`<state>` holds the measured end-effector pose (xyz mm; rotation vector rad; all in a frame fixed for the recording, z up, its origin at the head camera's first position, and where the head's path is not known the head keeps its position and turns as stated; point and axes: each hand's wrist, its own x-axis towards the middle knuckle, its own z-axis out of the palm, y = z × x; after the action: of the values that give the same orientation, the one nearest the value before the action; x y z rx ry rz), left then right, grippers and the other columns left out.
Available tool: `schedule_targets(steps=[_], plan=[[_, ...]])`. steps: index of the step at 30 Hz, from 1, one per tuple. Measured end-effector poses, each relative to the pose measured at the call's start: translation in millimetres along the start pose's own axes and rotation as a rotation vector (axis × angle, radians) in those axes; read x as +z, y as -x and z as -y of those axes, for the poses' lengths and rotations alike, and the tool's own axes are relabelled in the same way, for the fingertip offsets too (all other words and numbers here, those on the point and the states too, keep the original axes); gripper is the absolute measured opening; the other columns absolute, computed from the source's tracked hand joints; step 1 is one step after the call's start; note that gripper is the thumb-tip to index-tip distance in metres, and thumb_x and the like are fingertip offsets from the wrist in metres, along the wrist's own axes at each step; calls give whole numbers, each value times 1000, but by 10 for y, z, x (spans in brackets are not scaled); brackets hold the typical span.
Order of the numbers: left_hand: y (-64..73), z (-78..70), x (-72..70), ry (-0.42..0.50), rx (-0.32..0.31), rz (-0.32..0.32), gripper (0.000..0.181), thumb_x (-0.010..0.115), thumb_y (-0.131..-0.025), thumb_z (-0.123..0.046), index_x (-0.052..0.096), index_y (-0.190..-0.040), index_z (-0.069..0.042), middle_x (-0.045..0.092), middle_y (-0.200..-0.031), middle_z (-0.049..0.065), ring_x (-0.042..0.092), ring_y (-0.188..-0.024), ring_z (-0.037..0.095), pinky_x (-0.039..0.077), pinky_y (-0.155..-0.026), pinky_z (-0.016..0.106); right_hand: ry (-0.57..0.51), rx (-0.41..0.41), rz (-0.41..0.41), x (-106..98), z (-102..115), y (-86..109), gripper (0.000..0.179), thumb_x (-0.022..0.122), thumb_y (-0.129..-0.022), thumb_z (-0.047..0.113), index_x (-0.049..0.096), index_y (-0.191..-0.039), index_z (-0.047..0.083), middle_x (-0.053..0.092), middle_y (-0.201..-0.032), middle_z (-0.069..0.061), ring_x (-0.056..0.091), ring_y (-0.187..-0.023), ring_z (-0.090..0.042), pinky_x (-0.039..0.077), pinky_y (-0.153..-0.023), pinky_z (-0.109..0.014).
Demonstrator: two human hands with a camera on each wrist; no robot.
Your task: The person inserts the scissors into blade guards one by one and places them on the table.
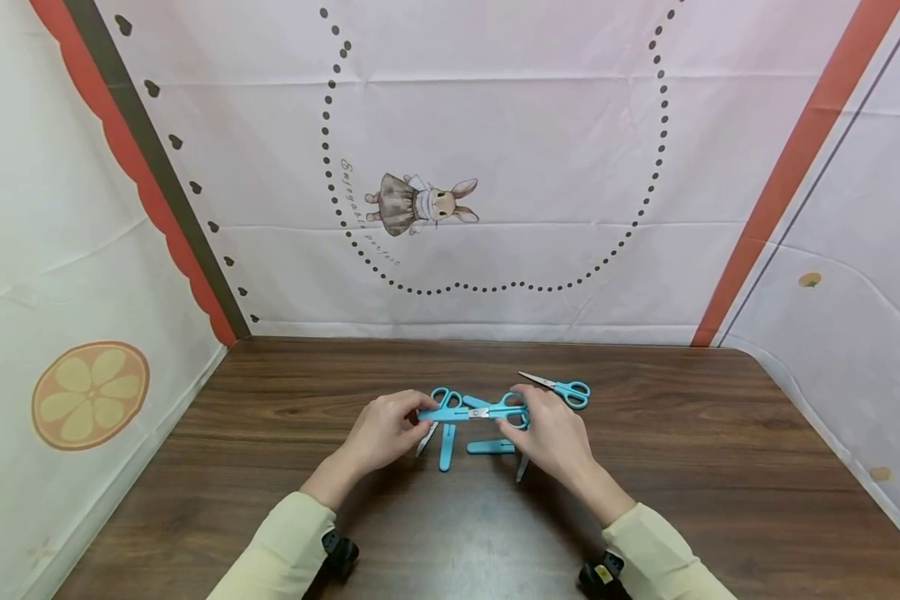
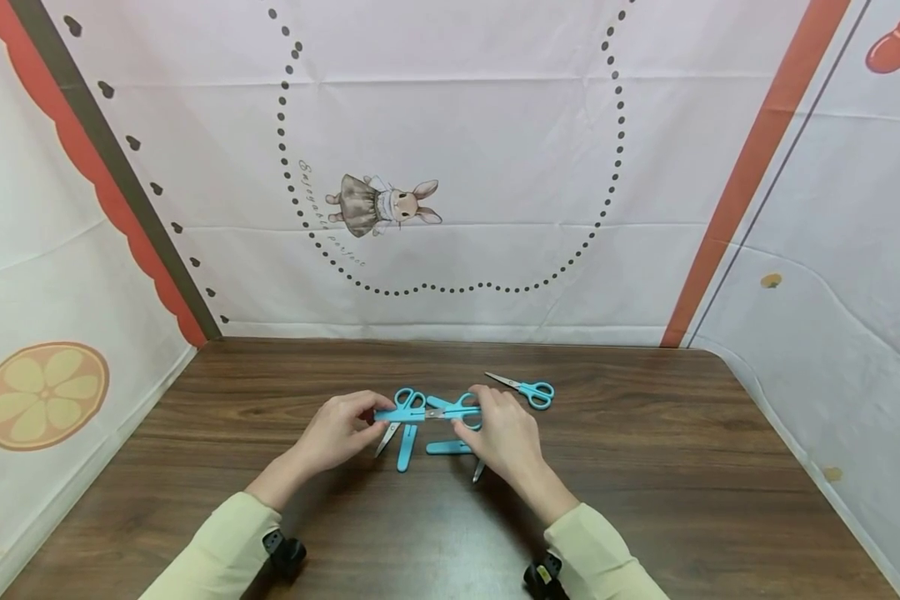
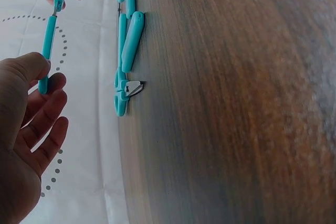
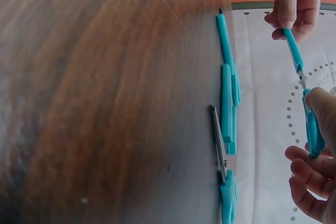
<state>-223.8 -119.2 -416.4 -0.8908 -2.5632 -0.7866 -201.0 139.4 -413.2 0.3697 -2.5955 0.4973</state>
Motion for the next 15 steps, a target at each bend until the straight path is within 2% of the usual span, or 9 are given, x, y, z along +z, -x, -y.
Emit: schedule_targets(steps=[5, 15], plan=[[-13, 1, 9, 9, -9, 10, 15, 67, -83, -15, 66, -97, -18, 62, -85, -11, 54, -68, 0, 45, -58, 17, -1, -5, -13, 22, 1, -3, 46, 72, -74, 40, 60, -112, 16, 66, -98, -1, 62, -86, -17, 50, -60, -35], [-1, -19, 30, 8, -9, 16, 16, 67, -84, -16, 66, -99, -18, 61, -86, -12, 56, -69, 4, 45, -58, 17, 5, -22, -28, 42, 31, 14, 46, 72, -75, 41, 61, -112, 16, 67, -96, -2, 62, -84, -17, 48, -55, -32]])
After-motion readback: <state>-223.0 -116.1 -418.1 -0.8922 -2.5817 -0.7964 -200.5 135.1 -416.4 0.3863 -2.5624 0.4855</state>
